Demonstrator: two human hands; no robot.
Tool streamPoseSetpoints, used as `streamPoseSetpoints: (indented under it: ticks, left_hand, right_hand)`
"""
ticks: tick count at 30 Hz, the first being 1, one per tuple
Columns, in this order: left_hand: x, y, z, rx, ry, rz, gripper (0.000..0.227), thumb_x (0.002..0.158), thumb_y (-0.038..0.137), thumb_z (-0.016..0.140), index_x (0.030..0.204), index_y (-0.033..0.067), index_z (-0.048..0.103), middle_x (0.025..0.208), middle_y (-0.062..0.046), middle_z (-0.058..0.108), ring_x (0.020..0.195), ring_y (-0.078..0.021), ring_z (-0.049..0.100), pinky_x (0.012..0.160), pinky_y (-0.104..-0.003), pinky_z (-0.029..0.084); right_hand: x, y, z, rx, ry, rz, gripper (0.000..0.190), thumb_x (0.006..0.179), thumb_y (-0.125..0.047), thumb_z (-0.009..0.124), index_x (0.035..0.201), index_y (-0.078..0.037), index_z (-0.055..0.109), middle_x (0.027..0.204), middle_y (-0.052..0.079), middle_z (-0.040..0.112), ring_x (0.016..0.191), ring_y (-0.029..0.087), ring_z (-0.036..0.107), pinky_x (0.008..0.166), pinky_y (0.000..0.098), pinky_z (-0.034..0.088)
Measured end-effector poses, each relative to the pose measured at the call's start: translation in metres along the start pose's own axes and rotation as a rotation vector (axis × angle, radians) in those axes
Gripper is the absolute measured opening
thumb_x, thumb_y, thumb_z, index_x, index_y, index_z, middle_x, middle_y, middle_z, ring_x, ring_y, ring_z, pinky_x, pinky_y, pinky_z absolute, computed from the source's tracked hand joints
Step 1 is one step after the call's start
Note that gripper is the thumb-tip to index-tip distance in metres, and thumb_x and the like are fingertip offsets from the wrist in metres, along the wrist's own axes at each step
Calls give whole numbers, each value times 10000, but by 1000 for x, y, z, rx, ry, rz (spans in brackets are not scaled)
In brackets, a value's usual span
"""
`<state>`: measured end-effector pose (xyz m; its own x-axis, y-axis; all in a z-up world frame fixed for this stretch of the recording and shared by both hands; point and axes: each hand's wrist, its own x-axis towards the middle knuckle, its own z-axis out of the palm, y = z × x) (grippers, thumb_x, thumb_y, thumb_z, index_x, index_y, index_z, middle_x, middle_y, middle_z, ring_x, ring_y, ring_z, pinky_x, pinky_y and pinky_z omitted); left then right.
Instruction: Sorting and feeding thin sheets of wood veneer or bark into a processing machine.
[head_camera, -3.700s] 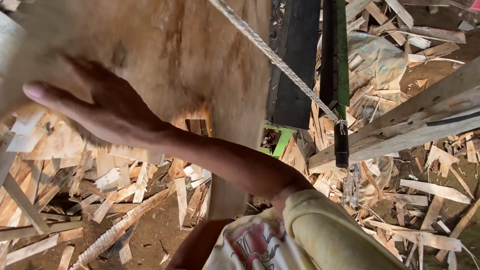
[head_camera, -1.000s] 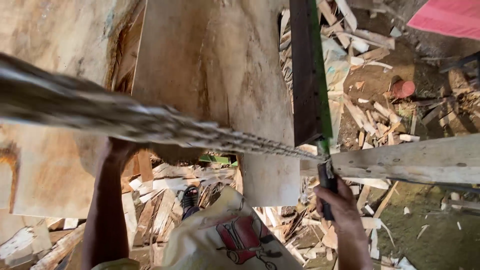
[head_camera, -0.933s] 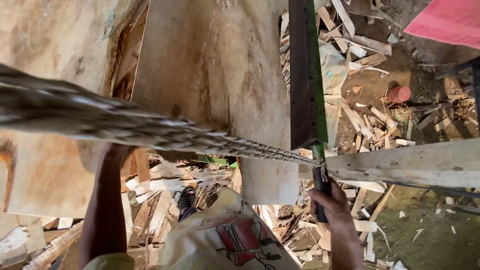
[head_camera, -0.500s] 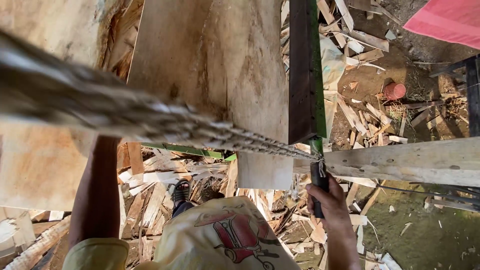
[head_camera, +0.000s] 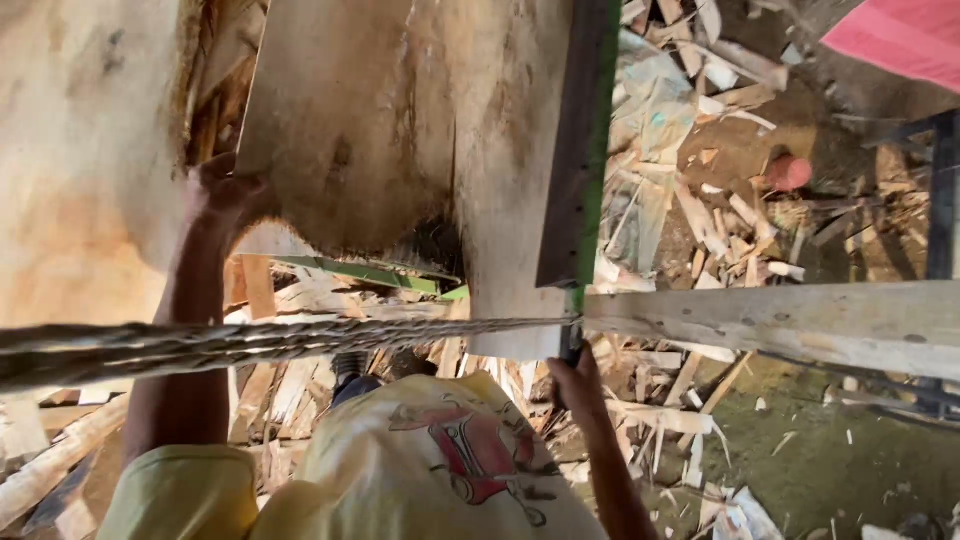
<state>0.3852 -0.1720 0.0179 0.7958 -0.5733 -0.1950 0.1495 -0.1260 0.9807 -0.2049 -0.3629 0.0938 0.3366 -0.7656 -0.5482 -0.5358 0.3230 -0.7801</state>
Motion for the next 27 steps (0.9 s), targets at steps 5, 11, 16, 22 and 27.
streamPoseSetpoints:
  ticks: [5, 11, 16, 22, 27]
  left_hand:
    - [22, 10, 8, 24, -26, 32, 404, 878, -27, 730, 1282, -12, 716, 1181, -73, 749, 983, -146, 680, 862, -284, 551]
    - [89, 10, 21, 55, -35, 59, 382, 849, -33, 725, 1228, 14, 731, 1112, -42, 763, 927, -121, 691, 811, -257, 553]
    - [127, -20, 24, 210, 17, 16, 284, 858, -14, 734, 1135, 45, 761, 1003, -19, 765, 796, -90, 643, 655, -258, 494]
    - [94, 18, 32, 317, 31, -31, 240, 856, -21, 736, 1093, 6, 710, 975, -53, 740, 787, -123, 591, 662, -290, 478]
    - [80, 30, 39, 172, -6, -40, 339, 788, 2, 699, 1106, 97, 765, 1009, -6, 766, 811, -101, 683, 705, -256, 544]
  right_hand:
    - [-36, -81, -18, -107, -8, 42, 425, 836, -209, 687, 1207, -97, 513, 679, 55, 609, 475, 154, 574, 430, 344, 506]
    - [-62, -136, -40, -262, 70, 69, 428, 843, -232, 697, 1187, -26, 547, 716, 104, 632, 561, 175, 635, 510, 354, 574]
    - [-18, -49, -17, -334, 39, 40, 484, 851, -240, 677, 1240, -61, 454, 753, 67, 672, 546, 178, 639, 463, 361, 565]
    - [-20, -48, -15, -178, -5, 24, 421, 880, -172, 688, 1201, -38, 452, 713, 75, 605, 469, 170, 576, 382, 342, 502]
    - [-38, -82, -29, -52, 78, -15, 321, 856, -126, 676, 1119, -30, 520, 630, 74, 557, 432, 175, 528, 357, 362, 411]
